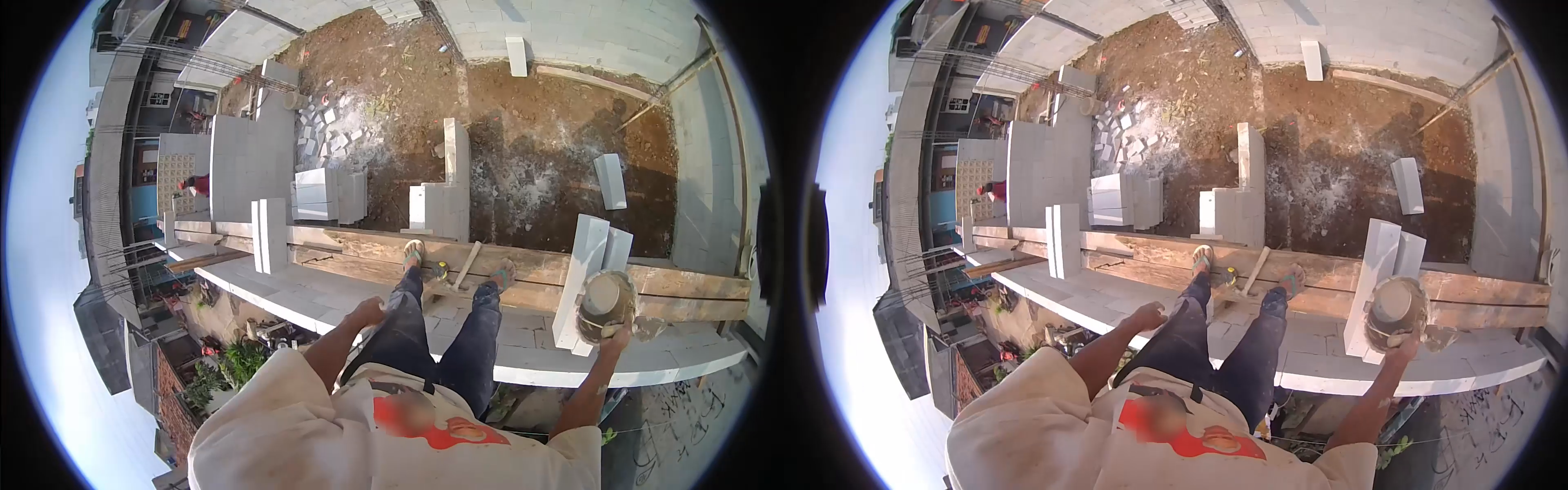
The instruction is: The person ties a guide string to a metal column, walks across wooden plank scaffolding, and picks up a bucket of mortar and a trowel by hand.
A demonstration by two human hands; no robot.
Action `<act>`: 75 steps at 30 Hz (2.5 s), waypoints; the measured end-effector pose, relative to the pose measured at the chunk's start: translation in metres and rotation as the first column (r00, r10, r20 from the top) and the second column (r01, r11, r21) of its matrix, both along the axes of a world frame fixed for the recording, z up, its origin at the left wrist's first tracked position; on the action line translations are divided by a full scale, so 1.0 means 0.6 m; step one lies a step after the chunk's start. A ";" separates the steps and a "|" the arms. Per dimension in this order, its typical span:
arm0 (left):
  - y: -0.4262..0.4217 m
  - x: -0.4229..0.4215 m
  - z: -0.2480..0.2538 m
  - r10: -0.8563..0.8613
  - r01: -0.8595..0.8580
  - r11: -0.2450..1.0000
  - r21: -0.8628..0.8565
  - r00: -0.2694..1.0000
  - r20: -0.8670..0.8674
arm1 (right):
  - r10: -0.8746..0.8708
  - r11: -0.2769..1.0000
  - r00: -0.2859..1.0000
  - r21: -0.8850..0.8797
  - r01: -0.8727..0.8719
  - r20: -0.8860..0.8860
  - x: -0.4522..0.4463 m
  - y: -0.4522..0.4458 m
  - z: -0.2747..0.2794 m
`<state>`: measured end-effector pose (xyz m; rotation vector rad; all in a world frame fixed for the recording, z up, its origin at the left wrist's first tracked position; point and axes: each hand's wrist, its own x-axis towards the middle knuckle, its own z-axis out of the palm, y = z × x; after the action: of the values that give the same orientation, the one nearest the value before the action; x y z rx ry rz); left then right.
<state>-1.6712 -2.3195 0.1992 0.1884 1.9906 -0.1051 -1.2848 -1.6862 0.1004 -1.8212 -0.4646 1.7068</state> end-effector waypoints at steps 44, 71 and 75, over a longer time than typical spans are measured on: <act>-0.147 0.042 -0.342 0.383 -0.398 0.917 -0.018 0.893 -0.237 | 0.171 -0.958 -0.575 -0.002 -0.287 0.800 -0.523 -0.655 -0.834; -0.025 0.047 -0.180 0.534 -0.752 0.483 0.449 0.659 0.530 | 0.939 -0.115 -0.127 -0.056 -0.992 0.320 -0.538 -0.687 0.118; 0.053 -0.021 0.031 0.346 -0.938 -0.172 0.302 0.229 0.910 | 0.975 -0.022 0.007 0.127 -0.992 0.224 -0.563 -0.714 0.304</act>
<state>-1.6840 -2.2875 0.2181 -0.2877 0.9578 1.7618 -1.6227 -2.1147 0.2826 -1.1977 -2.4462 2.1542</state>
